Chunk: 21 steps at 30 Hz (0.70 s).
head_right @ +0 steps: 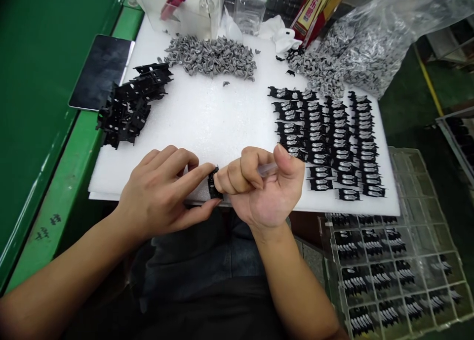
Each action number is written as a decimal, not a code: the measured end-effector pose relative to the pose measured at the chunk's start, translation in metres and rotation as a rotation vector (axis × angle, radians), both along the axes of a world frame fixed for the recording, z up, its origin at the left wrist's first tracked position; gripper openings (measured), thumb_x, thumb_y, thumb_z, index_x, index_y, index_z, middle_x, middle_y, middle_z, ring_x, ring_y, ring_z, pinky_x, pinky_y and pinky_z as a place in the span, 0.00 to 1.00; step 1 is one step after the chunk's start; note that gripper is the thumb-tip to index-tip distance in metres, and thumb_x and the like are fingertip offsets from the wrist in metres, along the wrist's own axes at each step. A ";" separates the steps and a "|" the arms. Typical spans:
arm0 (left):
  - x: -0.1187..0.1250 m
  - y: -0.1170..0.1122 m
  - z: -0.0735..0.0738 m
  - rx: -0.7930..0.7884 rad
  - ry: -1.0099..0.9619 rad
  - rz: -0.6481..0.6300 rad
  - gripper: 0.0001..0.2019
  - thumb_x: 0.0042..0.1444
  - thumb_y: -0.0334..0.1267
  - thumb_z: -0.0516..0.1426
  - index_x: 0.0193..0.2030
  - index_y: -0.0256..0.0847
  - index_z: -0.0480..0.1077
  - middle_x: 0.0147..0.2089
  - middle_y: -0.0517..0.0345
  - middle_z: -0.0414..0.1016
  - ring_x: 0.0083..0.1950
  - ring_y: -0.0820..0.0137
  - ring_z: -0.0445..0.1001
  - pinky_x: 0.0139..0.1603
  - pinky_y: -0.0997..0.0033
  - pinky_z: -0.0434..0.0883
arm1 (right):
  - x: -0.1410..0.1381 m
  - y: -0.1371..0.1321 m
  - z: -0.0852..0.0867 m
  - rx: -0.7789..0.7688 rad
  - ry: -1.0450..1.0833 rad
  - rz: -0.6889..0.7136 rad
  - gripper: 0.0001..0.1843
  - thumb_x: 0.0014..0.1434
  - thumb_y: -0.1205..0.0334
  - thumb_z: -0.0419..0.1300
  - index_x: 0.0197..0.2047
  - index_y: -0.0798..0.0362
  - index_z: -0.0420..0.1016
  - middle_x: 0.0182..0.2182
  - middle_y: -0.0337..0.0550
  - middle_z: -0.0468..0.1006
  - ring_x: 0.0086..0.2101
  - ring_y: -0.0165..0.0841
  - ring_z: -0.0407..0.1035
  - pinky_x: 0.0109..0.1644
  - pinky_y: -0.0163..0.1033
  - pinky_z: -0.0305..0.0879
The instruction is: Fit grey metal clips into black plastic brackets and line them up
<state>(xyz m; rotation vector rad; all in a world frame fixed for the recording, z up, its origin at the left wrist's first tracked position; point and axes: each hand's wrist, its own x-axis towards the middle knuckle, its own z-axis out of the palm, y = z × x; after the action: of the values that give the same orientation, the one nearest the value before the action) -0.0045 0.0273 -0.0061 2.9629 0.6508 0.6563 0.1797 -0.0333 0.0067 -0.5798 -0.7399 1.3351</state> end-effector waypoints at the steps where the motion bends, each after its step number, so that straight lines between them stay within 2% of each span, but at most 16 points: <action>1: 0.000 0.000 0.000 0.000 -0.001 0.001 0.24 0.68 0.58 0.56 0.55 0.39 0.76 0.43 0.50 0.73 0.41 0.59 0.68 0.39 0.57 0.61 | 0.000 0.000 0.000 -0.001 -0.001 -0.006 0.35 0.71 0.34 0.44 0.19 0.48 0.50 0.13 0.30 0.42 0.16 0.27 0.37 0.22 0.41 0.44; 21: 0.000 0.000 0.000 -0.005 -0.010 -0.006 0.24 0.67 0.58 0.57 0.54 0.39 0.76 0.43 0.50 0.73 0.40 0.59 0.67 0.38 0.57 0.61 | 0.000 -0.001 0.000 0.023 -0.003 -0.008 0.35 0.71 0.34 0.43 0.19 0.48 0.50 0.13 0.30 0.42 0.16 0.27 0.38 0.22 0.41 0.44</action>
<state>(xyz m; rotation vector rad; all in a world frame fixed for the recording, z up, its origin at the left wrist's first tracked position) -0.0043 0.0275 -0.0056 2.9536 0.6420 0.6677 0.1794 -0.0342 0.0062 -0.5661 -0.7534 1.3169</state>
